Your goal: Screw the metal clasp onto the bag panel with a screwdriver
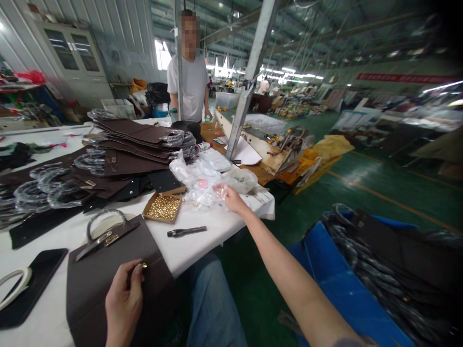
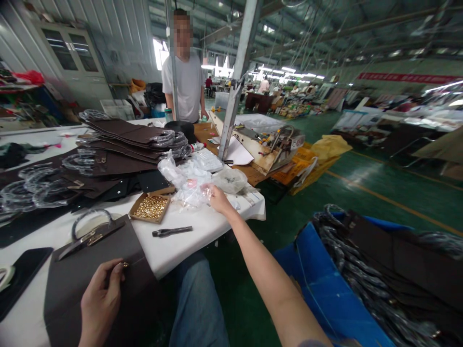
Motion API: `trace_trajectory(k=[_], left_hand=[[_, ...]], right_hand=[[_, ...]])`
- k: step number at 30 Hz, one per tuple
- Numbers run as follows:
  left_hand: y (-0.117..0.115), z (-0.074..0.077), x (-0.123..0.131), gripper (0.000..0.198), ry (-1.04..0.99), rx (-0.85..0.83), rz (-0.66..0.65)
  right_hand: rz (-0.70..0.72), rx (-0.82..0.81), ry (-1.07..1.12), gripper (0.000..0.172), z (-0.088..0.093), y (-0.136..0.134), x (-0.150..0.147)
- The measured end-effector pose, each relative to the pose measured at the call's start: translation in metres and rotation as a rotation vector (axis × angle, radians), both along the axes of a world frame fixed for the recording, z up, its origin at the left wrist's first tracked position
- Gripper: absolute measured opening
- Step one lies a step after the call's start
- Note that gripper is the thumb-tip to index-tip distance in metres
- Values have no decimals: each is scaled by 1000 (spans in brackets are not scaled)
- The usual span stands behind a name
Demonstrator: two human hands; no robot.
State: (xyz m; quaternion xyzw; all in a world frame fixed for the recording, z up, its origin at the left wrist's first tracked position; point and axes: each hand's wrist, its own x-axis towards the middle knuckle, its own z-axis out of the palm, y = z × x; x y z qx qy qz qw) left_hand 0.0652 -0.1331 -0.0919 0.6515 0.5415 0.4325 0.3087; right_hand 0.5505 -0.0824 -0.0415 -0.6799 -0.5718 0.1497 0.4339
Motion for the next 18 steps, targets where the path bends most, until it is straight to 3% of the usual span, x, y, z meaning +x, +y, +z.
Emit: trace_trajectory(k=[7,9,11,13,18], left_hand=[[2,-3,-1,35,2,34,-19],[2,-3,-1,35,2,35,-24],[1,-3,-1,35,-2,32,-28],[1,-4,-1,36,-5,33,-32],[2,-6,-3,36,9,31,-37]], right_hand=[[-295,-173,-497,22,-1,-46,-11],[-286,-239,-635,18,-2,-52,-12],[-199,-262,-653,11,-3,-51,-12],[-150,-267,-601,15,-3,-43,-13],[-258,-295,-441,32,1,-10,-16]])
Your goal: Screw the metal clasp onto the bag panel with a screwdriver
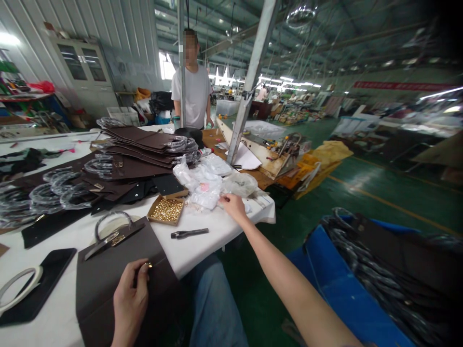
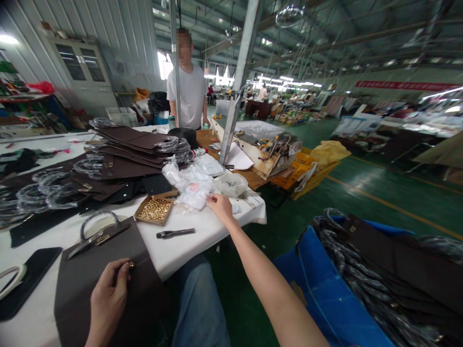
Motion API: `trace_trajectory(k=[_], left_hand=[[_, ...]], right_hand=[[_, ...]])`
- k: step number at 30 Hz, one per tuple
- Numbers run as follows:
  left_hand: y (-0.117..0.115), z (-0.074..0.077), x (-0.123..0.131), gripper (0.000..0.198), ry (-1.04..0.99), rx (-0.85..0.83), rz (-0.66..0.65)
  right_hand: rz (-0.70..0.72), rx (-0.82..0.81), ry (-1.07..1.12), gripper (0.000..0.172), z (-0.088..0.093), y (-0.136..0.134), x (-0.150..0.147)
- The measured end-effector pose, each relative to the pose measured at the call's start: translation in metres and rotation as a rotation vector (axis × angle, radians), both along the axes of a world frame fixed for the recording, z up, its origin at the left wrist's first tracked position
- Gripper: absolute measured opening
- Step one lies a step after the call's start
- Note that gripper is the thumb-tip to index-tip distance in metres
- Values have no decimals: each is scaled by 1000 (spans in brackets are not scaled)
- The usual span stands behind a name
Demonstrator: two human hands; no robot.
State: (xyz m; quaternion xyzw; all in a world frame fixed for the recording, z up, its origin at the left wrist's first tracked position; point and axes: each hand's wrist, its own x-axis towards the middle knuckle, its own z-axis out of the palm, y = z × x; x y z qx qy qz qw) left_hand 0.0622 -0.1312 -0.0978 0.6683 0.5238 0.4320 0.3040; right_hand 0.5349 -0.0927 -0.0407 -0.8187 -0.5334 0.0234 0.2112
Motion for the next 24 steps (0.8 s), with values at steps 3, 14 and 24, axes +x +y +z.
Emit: trace_trajectory(k=[3,14,24], left_hand=[[0,-1,-1,35,-16,-3,-2],[2,-6,1,40,-39,-13,-3],[-7,41,32,37,-84,19,32]], right_hand=[[18,-58,0,32,3,11,1],[-36,-181,-170,28,6,-6,-7],[104,-31,-83,21,31,-34,-32]])
